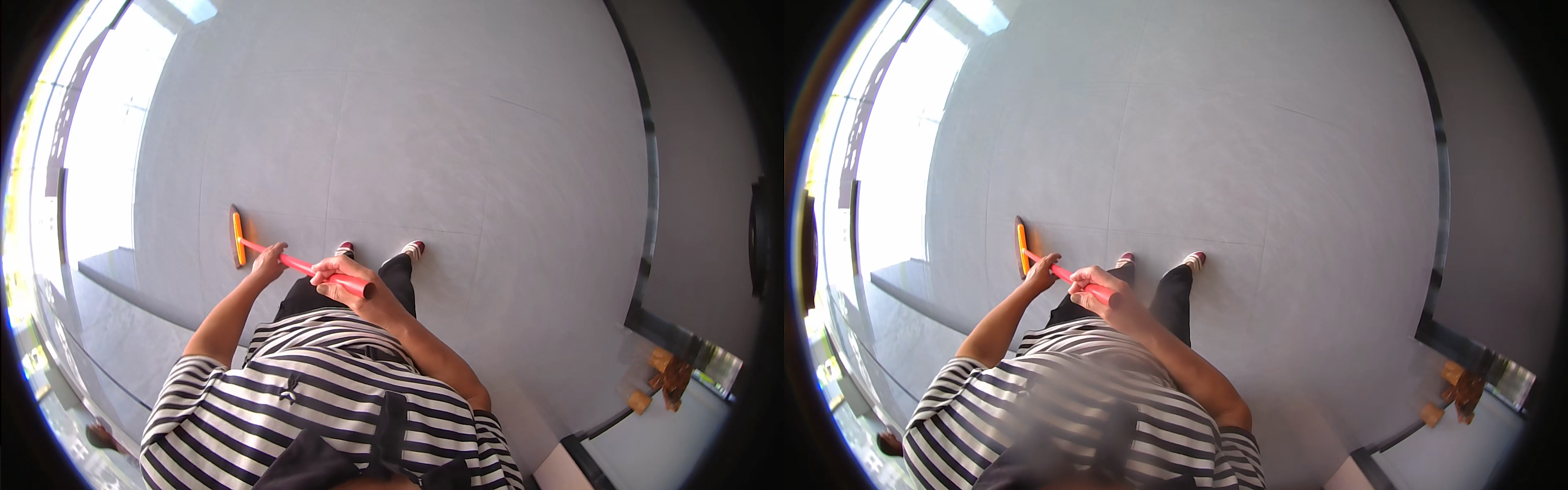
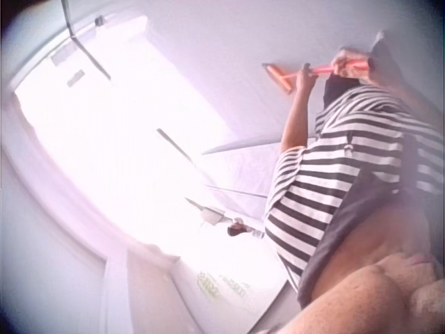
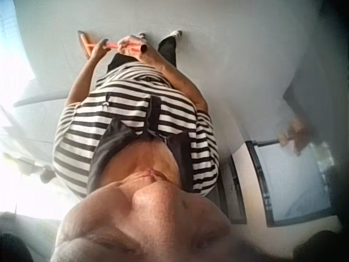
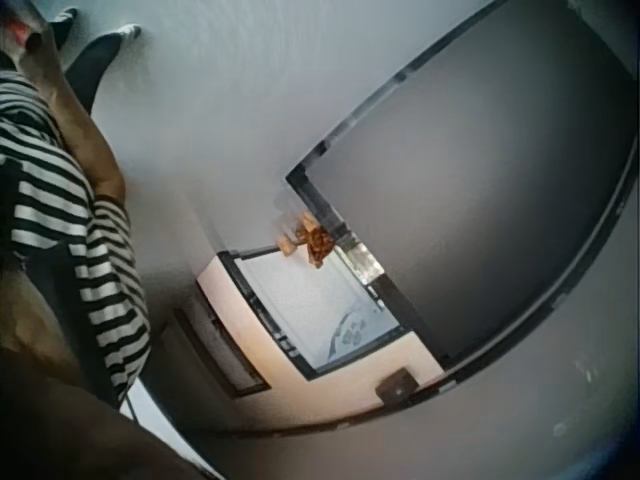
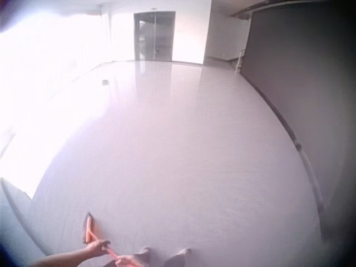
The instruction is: The person sweeps a large tiled floor using a broom and a dustpan.
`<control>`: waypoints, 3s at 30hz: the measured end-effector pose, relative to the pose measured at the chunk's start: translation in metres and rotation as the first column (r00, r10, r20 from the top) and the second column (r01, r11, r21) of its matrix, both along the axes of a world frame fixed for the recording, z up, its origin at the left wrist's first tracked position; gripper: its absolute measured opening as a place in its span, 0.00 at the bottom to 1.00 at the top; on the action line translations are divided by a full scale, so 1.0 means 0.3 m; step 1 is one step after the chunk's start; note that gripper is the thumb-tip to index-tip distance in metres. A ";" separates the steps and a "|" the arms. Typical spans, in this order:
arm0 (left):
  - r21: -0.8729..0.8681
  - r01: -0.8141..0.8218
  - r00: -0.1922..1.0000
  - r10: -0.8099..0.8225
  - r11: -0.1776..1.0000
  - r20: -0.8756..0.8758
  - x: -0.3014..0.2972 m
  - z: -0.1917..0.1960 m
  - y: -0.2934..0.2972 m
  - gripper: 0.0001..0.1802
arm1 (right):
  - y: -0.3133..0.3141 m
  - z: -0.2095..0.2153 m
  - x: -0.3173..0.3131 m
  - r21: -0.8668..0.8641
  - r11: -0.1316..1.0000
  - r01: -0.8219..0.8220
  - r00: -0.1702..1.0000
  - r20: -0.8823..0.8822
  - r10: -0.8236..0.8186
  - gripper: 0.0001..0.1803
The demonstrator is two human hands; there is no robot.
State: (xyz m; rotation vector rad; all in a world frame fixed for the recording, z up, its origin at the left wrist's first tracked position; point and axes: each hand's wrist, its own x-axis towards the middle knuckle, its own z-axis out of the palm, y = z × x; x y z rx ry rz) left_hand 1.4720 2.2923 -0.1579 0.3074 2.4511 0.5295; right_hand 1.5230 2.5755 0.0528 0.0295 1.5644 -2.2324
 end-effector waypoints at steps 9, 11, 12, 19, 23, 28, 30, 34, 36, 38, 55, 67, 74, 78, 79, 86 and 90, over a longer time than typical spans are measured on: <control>0.022 0.421 0.898 -0.420 0.907 0.131 -0.057 0.323 0.998 0.07 | 0.618 0.469 0.128 0.475 0.801 0.364 0.931 -0.154 -0.332 0.11; 0.280 0.517 0.840 -0.542 0.808 0.011 -0.013 0.414 1.355 0.08 | 0.747 0.679 0.180 0.654 0.611 0.446 0.891 -0.262 -0.370 0.13; 0.401 0.505 0.828 -0.560 0.764 0.026 -0.010 0.448 1.500 0.09 | 0.772 0.742 0.177 0.703 0.536 0.468 0.879 -0.305 -0.367 0.13; 0.656 0.542 0.804 -0.552 0.526 -0.222 0.062 0.545 1.978 0.10 | 0.883 0.771 0.243 0.807 0.356 0.472 0.854 -0.519 0.045 0.17; 0.601 0.665 0.738 -0.510 0.443 -0.441 0.041 0.649 1.873 0.06 | 0.968 0.890 0.341 0.702 0.377 0.604 0.728 -0.679 0.098 0.15; 0.246 0.702 0.712 -0.653 0.669 -0.258 -0.090 0.539 1.453 0.09 | 0.956 0.703 0.390 0.295 0.463 0.836 0.522 -0.689 -0.503 0.08; 0.087 0.649 0.760 -0.639 0.755 -0.123 -0.166 0.474 1.279 0.10 | 0.981 0.445 0.364 0.424 0.535 0.730 0.682 -0.410 -0.606 0.16; -0.137 0.365 0.931 -0.364 0.921 0.032 -0.335 0.238 0.931 0.08 | 0.801 0.013 0.063 0.172 0.832 0.528 0.834 0.081 -0.546 0.12; -0.267 0.271 0.962 -0.256 0.925 0.090 -0.406 0.065 0.724 0.07 | 0.641 -0.135 -0.095 0.177 0.906 0.385 0.910 0.093 -0.405 0.11; -0.256 0.177 0.984 -0.171 0.950 0.047 -0.473 -0.092 0.614 0.07 | 0.542 -0.192 -0.237 0.181 0.922 0.344 0.929 0.081 -0.362 0.07; 0.719 0.504 0.721 -0.691 0.479 -0.046 -0.401 0.413 2.032 0.10 | 0.950 0.679 -0.268 0.877 0.139 0.460 0.880 -0.430 -0.200 0.03; 0.226 0.674 0.735 -0.669 0.703 -0.110 -0.771 0.340 1.511 0.09 | 1.105 0.561 -0.437 0.254 0.576 0.777 0.627 -0.385 -0.677 0.05; -0.304 0.159 0.985 -0.129 0.939 0.116 -1.026 -0.070 0.879 0.14 | 0.863 -0.235 -0.817 0.125 0.959 0.254 0.964 0.041 -0.261 0.04; -0.386 -0.190 0.981 0.159 0.903 -0.111 -1.014 -0.310 0.661 0.11 | 0.689 -0.301 -0.963 0.263 0.962 0.077 0.995 -0.080 -0.058 0.04; -0.354 -0.182 0.980 0.142 0.917 -0.138 -1.013 -0.334 0.683 0.09 | 0.690 -0.273 -0.974 0.329 0.942 0.071 0.996 -0.077 -0.048 0.04; 0.001 0.307 0.952 -0.307 0.952 0.020 -1.018 -0.022 1.631 0.09 | 1.299 0.202 -0.789 0.479 0.759 0.442 0.871 -0.025 -0.491 0.04; 0.353 0.421 0.893 -0.450 0.836 0.000 -0.903 0.271 2.155 0.12 | 1.421 0.640 -0.701 0.788 0.431 0.439 0.852 -0.214 -0.478 0.05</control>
